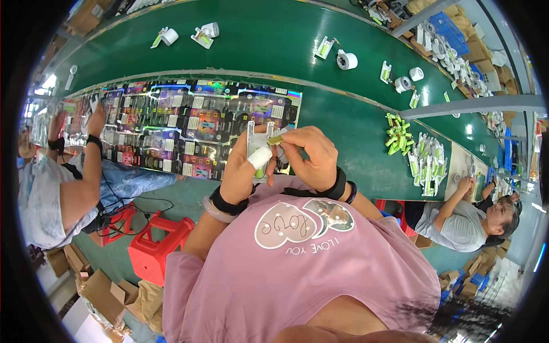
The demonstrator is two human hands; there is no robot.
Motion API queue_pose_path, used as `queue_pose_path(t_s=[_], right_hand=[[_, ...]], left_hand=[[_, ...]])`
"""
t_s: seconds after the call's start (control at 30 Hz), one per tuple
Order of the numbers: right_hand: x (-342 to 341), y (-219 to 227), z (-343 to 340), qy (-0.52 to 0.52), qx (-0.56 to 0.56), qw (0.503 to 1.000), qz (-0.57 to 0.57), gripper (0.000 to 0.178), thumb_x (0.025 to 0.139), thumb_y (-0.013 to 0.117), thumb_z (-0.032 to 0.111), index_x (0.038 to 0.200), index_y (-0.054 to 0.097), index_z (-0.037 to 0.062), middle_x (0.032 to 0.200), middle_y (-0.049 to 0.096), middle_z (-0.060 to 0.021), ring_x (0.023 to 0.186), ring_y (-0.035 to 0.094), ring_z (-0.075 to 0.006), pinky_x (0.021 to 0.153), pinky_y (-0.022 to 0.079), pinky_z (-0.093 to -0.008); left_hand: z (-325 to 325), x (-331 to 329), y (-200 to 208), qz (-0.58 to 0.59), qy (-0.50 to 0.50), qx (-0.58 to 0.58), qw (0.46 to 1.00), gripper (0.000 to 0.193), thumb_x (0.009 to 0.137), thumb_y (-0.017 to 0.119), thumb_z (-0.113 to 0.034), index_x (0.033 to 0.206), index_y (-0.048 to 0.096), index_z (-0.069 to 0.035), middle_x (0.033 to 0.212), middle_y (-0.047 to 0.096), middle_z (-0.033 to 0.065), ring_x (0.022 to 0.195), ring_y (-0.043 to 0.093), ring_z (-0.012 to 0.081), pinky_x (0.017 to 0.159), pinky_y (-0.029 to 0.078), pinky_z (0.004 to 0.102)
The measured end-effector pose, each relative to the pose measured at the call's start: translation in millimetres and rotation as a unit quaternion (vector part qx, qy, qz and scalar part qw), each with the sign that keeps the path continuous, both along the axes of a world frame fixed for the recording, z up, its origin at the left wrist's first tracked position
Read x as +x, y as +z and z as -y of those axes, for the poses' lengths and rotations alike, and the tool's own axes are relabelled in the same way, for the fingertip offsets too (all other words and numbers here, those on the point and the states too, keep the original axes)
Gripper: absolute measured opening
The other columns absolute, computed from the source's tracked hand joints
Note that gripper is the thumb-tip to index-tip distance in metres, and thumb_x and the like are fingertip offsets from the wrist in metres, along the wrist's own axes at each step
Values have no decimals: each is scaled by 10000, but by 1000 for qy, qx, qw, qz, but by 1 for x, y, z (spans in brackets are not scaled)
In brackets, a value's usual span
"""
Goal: Manually assemble and package small electronic components or products at a manufacturing workstation.
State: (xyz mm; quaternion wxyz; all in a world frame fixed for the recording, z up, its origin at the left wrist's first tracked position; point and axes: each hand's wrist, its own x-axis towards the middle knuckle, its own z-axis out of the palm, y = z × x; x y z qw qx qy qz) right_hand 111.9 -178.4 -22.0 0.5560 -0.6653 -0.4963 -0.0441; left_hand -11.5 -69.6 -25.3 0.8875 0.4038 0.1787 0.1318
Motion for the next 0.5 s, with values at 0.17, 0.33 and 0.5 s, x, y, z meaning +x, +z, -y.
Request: queue_pose_path(t_s=[0.17, 0.33, 0.5], right_hand=[[5, 7, 2, 36, 18, 998, 52, 180, 677, 725, -6, 827, 655, 65, 796, 659, -50, 670, 623, -228, 625, 459, -317], [9, 10, 3, 36, -2, 996, 84, 234, 636, 735, 29, 849, 668, 98, 817, 655, -22, 705, 615, -193, 651, 433, -308], [10, 10, 2, 41, 7, 994, 97, 247, 626, 740, 28, 852, 668, 98, 816, 647, -17, 695, 600, -186, 647, 431, -305]], left_hand=[[2, 1, -2, 14, -1, 51, 999, 491, 881, 528, -117, 1320, 342, -2, 886, 540, 93, 659, 549, 149, 453, 493, 269], [4, 3, 5, 19, -9, 115, 993, 474, 880, 517, -113, 1306, 353, 12, 897, 547, 85, 678, 555, 132, 500, 499, 256], [0, 0, 3, 30, -30, 129, 991, 495, 873, 502, -74, 1336, 339, -10, 983, 550, 79, 727, 554, 110, 537, 491, 238]])
